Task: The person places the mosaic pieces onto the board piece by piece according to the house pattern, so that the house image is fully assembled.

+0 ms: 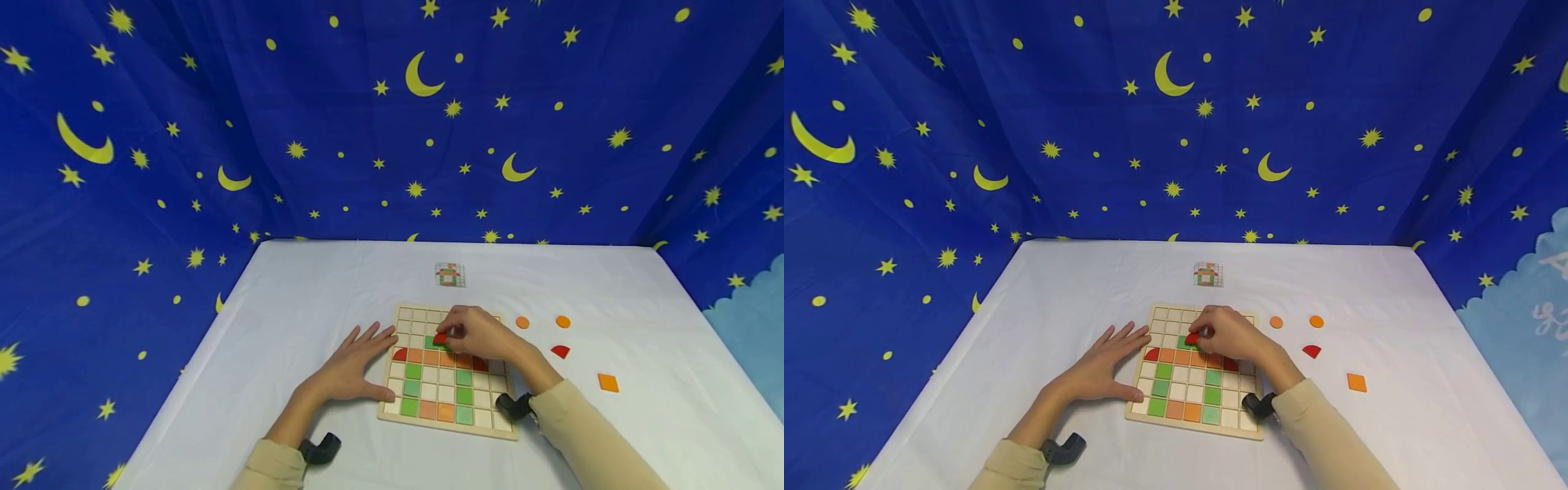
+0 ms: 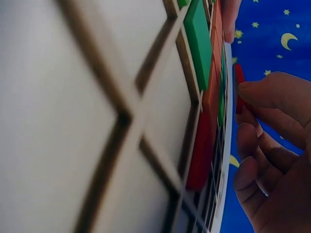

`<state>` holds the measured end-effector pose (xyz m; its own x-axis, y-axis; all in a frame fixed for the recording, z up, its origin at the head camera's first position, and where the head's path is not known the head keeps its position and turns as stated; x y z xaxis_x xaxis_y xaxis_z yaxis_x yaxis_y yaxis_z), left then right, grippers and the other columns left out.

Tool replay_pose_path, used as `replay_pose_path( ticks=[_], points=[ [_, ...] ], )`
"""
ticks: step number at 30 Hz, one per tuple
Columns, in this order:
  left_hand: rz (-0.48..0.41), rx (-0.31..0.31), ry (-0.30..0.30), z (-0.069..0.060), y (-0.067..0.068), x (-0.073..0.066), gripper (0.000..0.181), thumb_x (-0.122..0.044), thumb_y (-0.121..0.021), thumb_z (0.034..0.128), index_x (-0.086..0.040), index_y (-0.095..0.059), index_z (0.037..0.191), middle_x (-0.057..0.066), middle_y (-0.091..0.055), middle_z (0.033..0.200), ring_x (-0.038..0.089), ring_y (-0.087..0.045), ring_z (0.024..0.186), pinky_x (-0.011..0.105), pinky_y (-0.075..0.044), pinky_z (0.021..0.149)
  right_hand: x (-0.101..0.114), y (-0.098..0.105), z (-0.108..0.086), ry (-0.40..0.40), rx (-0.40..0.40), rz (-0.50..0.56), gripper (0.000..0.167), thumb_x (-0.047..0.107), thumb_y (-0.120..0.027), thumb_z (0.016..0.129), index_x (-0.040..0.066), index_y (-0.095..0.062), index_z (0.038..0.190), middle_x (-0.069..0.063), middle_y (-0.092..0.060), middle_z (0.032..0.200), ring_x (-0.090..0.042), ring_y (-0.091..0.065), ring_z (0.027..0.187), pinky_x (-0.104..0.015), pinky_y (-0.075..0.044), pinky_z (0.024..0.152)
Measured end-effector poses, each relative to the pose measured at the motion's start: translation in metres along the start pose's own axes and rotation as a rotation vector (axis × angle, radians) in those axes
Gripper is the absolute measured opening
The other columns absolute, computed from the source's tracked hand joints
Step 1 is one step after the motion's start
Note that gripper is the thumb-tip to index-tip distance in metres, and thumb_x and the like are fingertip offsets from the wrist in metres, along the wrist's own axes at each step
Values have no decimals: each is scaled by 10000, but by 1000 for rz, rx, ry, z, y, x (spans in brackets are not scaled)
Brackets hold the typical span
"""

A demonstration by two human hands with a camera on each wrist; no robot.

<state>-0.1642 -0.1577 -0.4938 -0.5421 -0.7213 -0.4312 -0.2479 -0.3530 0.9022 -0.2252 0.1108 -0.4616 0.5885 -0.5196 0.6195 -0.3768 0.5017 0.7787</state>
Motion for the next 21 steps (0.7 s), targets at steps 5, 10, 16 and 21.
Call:
replay_pose_path(
  ticks=[5,10,16,21],
  points=[
    [2,-1,3,0,1,0,1059,-766,-640,691,-211,-297,1525,-76,-176,1587,198,-58,1455,449,9,1159,4,-4,8,15,10,-24,222,144,-709,839,164,-746,1057,75,-631,948,-49,-556,752,-253,-508,651],
    [3,10,15,0,1,0,1058,-776,-626,692,-221,-289,1528,-96,-157,1588,191,-49,1456,437,16,1160,13,-8,16,25,29,-83,210,150,-724,830,154,-751,1038,66,-637,948,-74,-562,755,-256,-497,663],
    [6,6,10,0,0,0,1057,-778,-622,694,-219,-289,1527,-103,-155,1588,191,-51,1456,436,14,1161,21,-15,24,29,56,-119,198,165,-722,831,153,-753,1026,65,-633,946,-105,-565,764,-259,-492,684],
    [2,0,5,0,0,0,1054,-771,-631,693,-217,-295,1525,-103,-162,1586,191,-54,1456,440,11,1160,23,-19,29,15,62,-134,193,177,-726,834,160,-752,1024,71,-632,948,-74,-547,760,-257,-487,698]
  ],
)
Point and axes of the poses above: each hand's wrist, its own z-axis towards the middle knuckle, its own y-axis out of the back of the hand, x = y × z, the point moved 3 cm from there along z, towards the middle knuckle
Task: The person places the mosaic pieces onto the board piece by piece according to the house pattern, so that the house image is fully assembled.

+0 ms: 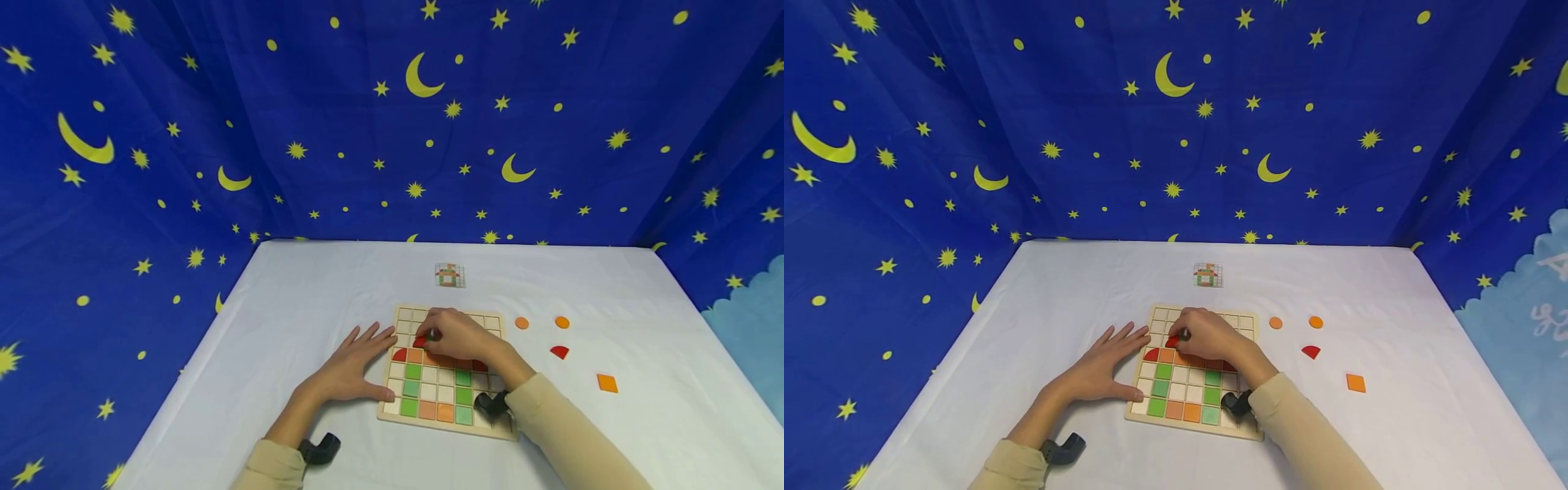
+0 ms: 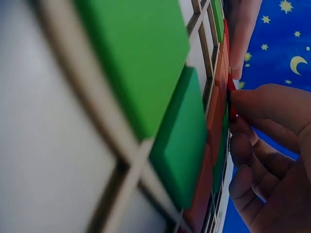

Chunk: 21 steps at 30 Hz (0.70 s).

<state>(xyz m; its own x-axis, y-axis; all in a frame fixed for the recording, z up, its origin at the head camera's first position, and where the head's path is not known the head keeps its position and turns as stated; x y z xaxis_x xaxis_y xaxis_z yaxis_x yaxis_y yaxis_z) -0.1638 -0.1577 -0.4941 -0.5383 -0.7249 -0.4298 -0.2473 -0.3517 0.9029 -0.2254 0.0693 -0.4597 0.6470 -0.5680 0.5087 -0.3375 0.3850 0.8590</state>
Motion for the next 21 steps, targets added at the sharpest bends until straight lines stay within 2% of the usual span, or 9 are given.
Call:
replay_pose_path(
  ticks=[11,16,21],
  points=[
    [5,9,7,0,0,0,1054,-783,-618,692,-230,-290,1527,-119,-154,1585,176,-49,1455,434,12,1161,-1,-4,4,-24,19,25,204,190,-728,838,182,-749,1041,80,-622,960,-75,-565,789,-253,-500,714],
    [4,-7,-6,0,0,0,1052,-776,-627,691,-218,-305,1523,-98,-176,1584,192,-67,1454,450,-2,1160,-4,-3,0,-19,1,1,213,203,-735,827,177,-752,1038,76,-616,947,-77,-563,784,-256,-497,714],
    [5,-6,-2,0,0,0,1055,-789,-614,689,-227,-301,1524,-107,-171,1584,193,-65,1455,447,0,1161,-7,3,-8,-17,-24,28,215,181,-739,827,157,-750,1040,51,-624,947,-97,-581,793,-277,-508,712]
  ],
)
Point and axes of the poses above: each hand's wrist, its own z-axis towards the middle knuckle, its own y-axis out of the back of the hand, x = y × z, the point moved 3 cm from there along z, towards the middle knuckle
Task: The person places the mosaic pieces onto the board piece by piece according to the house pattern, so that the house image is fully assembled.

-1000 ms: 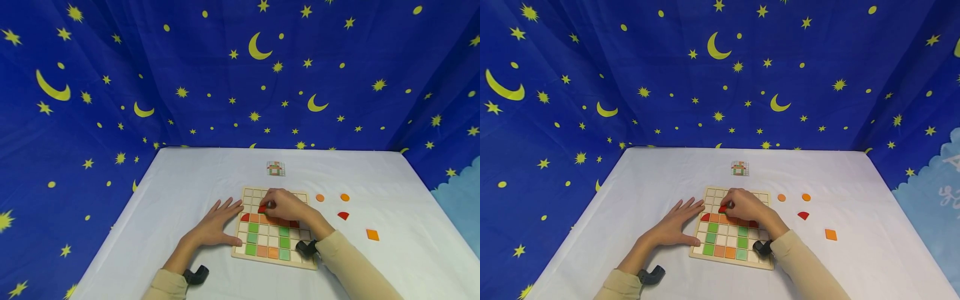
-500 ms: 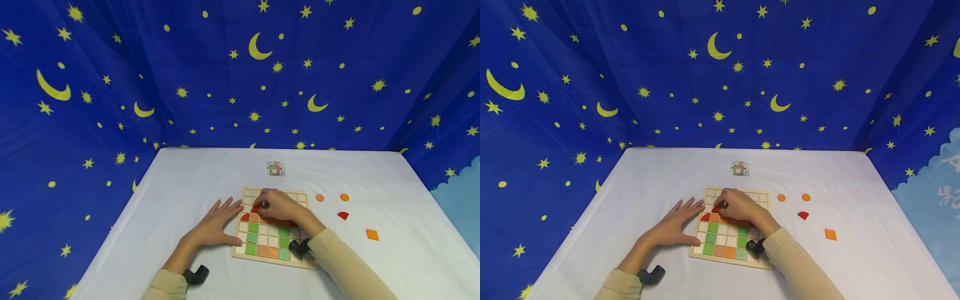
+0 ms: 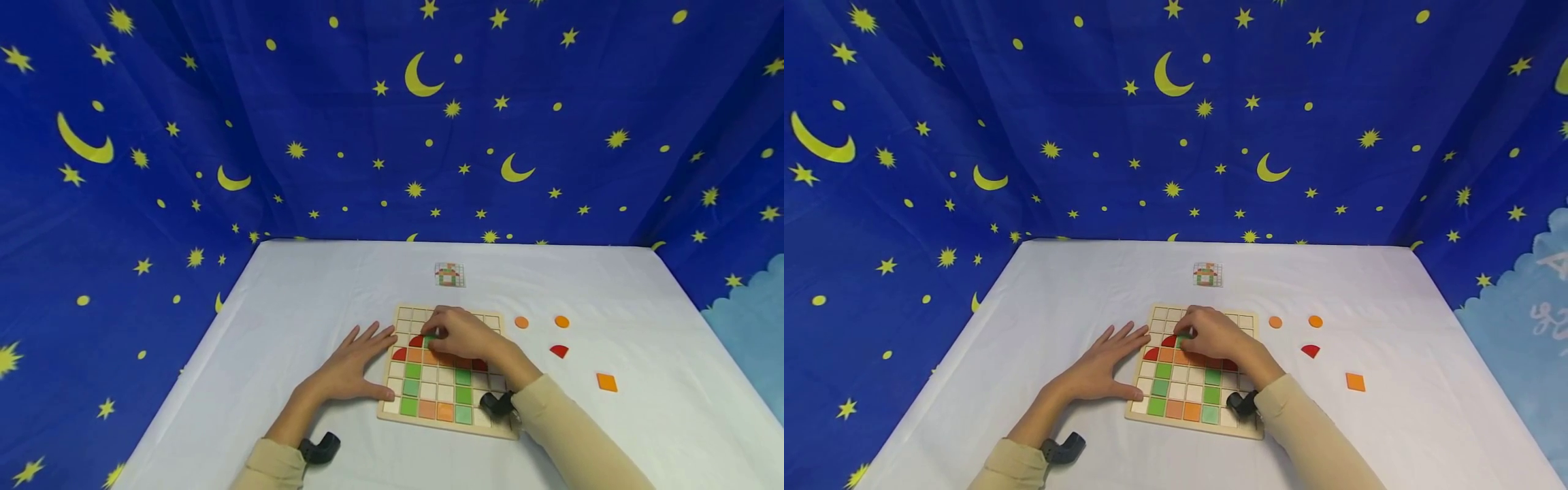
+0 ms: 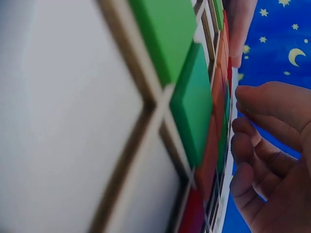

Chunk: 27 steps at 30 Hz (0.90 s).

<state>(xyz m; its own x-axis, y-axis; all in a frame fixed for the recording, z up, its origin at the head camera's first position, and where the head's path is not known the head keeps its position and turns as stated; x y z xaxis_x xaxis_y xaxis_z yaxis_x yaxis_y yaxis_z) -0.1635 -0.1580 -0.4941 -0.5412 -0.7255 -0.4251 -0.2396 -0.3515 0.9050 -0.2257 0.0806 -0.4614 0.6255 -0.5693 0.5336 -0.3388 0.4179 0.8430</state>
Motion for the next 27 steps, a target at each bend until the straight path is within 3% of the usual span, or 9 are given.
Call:
replay_pose_path(
  ticks=[16,27],
  points=[
    [1,-7,-6,1,-3,2,1065,-787,-627,679,-230,-298,1525,-112,-167,1585,183,-59,1455,427,18,1160,-22,24,-47,-40,-61,35,212,151,-705,863,126,-730,1072,46,-630,947,-77,-551,761,-265,-498,659],
    [-11,0,4,1,-2,1,1066,-786,-630,676,-238,-292,1526,-102,-171,1585,180,-50,1456,440,12,1161,-41,38,-85,-126,-114,46,242,138,-719,862,103,-714,1101,117,-593,879,-71,-535,742,-246,-481,616]
  ],
)
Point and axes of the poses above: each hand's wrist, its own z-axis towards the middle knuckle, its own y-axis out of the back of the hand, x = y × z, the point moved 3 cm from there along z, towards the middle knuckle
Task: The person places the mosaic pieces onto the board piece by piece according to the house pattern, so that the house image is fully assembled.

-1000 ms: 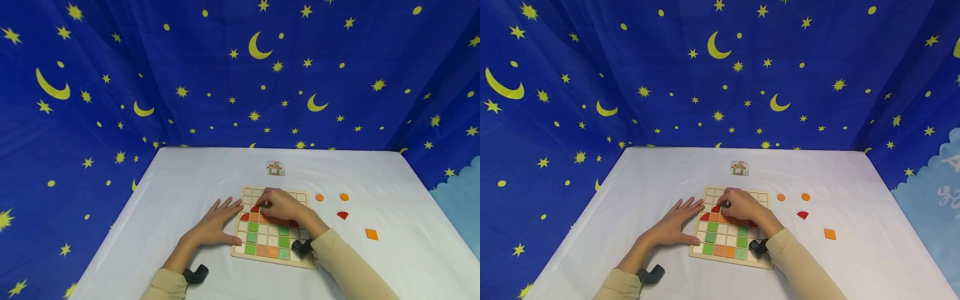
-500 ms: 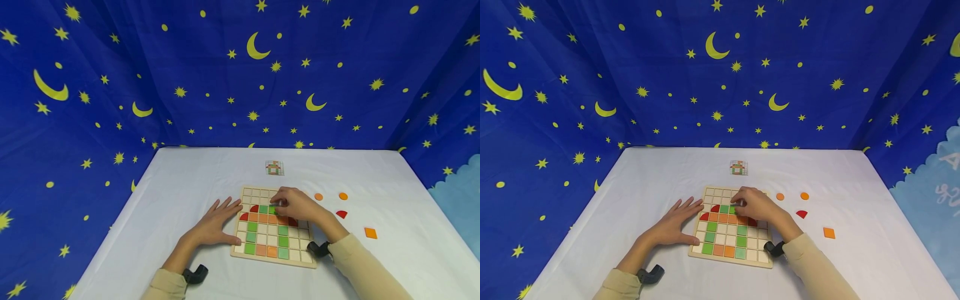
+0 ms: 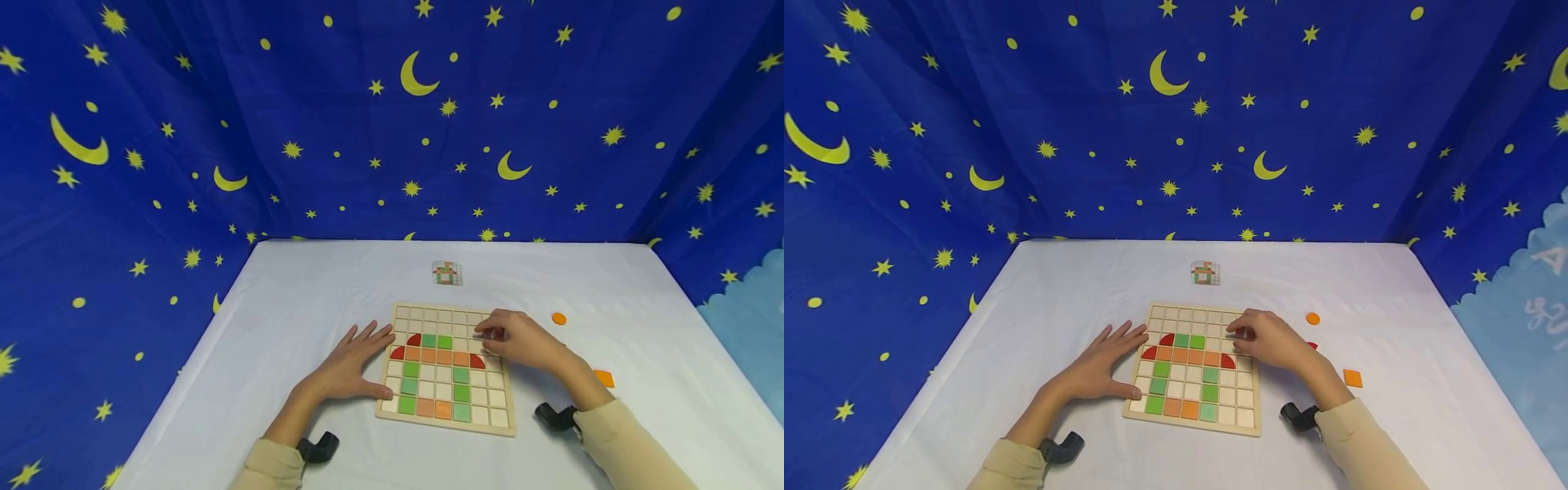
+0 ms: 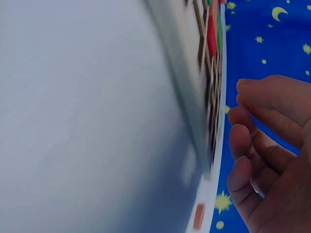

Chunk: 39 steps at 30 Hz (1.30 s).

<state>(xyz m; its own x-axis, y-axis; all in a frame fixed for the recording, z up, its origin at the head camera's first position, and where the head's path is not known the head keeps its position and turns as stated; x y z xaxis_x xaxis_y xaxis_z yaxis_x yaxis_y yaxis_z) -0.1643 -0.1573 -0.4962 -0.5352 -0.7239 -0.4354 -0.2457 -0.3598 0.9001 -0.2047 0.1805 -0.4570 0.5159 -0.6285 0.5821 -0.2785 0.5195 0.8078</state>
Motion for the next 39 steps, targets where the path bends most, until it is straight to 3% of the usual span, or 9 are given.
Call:
replay_pose_path(
  ticks=[23,30,39],
  points=[
    [6,-6,-13,-1,3,-2,1061,-769,-637,690,-207,-300,1525,-74,-186,1585,212,-68,1456,461,-2,1159,-48,36,-79,-233,-122,-47,275,95,-743,822,135,-713,1093,64,-576,821,-121,-519,675,-244,-445,533],
    [7,-13,-11,-1,3,-2,1060,-771,-636,687,-204,-309,1522,-82,-186,1585,215,-73,1455,458,0,1160,-60,44,-89,-232,-167,-79,291,29,-722,805,129,-716,1078,32,-588,899,-126,-514,715,-240,-436,546],
    [-9,2,3,-1,2,-2,1071,-769,-646,678,-216,-295,1525,-81,-178,1586,198,-57,1455,445,11,1160,-66,41,-89,-264,-115,-113,349,-9,-654,787,116,-721,1105,-6,-566,929,-145,-487,738,-246,-410,580]
  ],
)
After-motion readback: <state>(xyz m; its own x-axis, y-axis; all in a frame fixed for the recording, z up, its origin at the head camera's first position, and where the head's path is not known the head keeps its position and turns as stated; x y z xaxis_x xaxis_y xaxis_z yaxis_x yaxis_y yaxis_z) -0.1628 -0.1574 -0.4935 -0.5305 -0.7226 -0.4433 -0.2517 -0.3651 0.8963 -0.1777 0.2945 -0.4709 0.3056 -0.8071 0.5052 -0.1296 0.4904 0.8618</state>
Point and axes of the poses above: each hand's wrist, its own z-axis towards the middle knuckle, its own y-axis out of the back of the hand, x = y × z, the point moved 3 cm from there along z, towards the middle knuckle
